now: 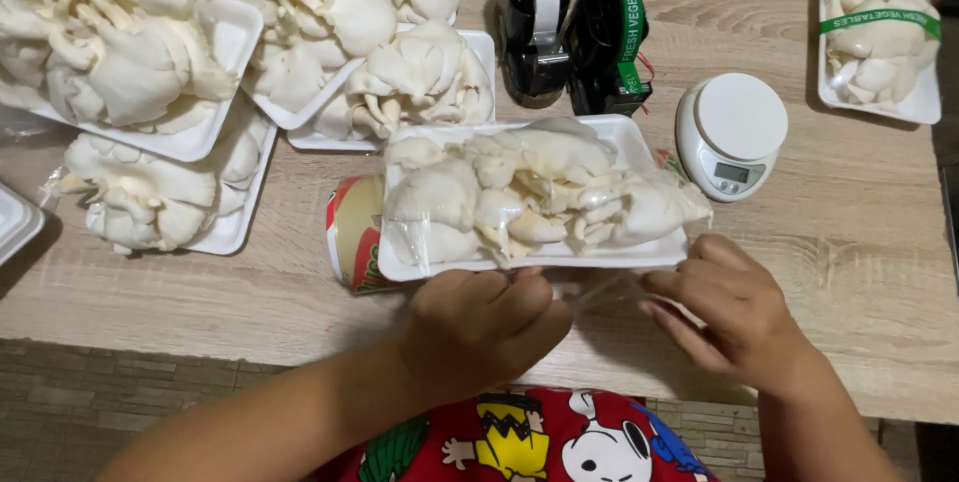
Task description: Manually packaging oyster mushrooms into styrofoam trays and sealing them with plastic wrap.
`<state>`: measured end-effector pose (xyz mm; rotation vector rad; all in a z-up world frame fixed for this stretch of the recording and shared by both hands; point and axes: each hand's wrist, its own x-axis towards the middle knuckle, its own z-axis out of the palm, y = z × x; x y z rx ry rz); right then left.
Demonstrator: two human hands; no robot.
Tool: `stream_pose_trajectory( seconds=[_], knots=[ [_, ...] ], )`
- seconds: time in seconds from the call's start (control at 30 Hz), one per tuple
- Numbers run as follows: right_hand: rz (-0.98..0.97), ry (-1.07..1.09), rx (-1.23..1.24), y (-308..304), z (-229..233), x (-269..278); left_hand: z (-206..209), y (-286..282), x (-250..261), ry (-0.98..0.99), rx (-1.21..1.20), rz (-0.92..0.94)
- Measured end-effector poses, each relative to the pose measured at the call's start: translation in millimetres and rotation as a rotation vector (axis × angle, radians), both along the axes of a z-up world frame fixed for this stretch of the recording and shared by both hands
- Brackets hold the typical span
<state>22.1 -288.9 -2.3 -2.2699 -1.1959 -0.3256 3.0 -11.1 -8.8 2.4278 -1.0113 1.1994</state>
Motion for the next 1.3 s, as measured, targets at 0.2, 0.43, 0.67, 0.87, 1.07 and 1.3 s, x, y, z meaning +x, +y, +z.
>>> stream_pose_trajectory(
  seconds=[0.2, 0.43, 0.67, 0.87, 1.07, 1.3],
  knots=[
    [-0.25, -0.236, -0.139, 8, -9, -1, 12, 18, -6, -0.028, 0.19, -0.007],
    [-0.387, -0.236, -0.101, 14, -16, -5, 2, 51, -38, 0.224, 0.12, -0.173],
    [-0.416, -0.273, -0.142, 13, -16, -5, -1, 68, -42, 0.493, -0.177, 0.008],
    [-0.277, -0.229, -0.13, 5, -11, 10, -1, 64, -16, 0.131, -0.009, 0.188],
    [-0.126, -0.118, -0.187, -34, -13, 21, -5, 67, -10, 0.081, -0.077, 0.11],
    [-0.147, -0.424, 0.126, -27, -58, 22, -45, 80, -1, -0.123, -0.147, 0.008]
  ],
)
